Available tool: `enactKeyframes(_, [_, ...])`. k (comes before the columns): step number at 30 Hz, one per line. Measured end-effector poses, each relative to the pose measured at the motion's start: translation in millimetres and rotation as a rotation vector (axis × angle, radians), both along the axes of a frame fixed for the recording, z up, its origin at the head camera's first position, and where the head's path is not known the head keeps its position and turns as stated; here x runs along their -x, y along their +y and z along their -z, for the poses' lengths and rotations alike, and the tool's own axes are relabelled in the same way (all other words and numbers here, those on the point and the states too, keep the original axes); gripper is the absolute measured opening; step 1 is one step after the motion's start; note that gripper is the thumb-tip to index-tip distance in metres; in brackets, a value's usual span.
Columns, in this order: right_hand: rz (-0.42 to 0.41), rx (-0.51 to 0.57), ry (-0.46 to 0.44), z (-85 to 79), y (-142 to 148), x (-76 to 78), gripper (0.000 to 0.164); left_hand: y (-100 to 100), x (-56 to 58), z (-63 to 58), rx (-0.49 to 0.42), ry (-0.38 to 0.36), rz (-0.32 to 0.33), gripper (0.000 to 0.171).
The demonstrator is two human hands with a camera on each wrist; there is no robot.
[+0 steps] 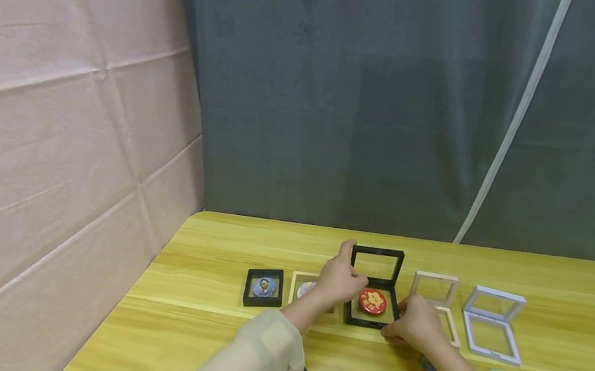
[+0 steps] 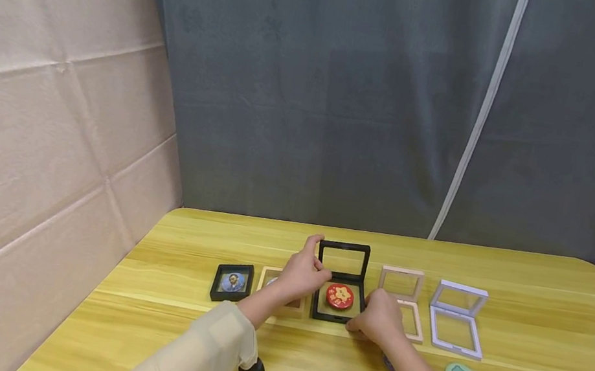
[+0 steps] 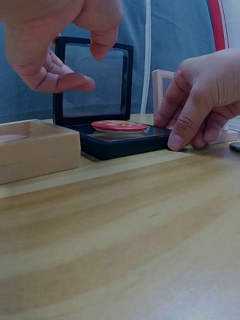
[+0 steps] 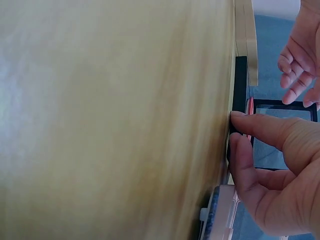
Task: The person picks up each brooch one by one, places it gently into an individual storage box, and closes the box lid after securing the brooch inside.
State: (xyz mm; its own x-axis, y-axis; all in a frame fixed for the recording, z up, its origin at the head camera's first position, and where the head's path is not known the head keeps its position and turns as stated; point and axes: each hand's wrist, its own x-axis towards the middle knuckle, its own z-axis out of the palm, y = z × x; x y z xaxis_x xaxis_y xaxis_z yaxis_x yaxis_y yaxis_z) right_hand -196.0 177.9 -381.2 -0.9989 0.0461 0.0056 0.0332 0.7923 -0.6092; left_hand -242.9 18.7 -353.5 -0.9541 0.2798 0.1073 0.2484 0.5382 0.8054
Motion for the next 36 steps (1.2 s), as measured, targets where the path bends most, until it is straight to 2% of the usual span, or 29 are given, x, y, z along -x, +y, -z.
enactKeyframes(5, [0.001,0.011,0.003,-0.2,-0.8,-0.3,0.03,-0.3,0.4,-3.0,-0.032,-0.013,-0.01,0.064])
enactKeyframes(9, [0.003,0.021,-0.014,-1.2,0.2,-0.8,0.026,-0.9,0.9,-4.8,-0.02,-0.021,-0.015,0.06])
enactKeyframes(13, [0.008,0.036,-0.026,-2.4,1.2,-2.3,0.036,-1.6,1.4,-4.9,-0.002,-0.017,-0.014,0.059])
enactKeyframes(19, [0.013,0.03,-0.027,-3.2,1.4,-2.7,0.034,-3.0,1.4,-5.7,0.001,-0.028,-0.005,0.055])
enactKeyframes(24, [0.011,0.023,-0.029,-2.8,1.7,-1.9,0.038,-5.4,0.7,-5.7,-0.013,-0.032,0.011,0.049])
enactKeyframes(36, [0.03,0.052,-0.034,-0.4,0.9,-2.7,0.033,-6.7,0.4,-4.8,-0.024,-0.079,0.039,0.031])
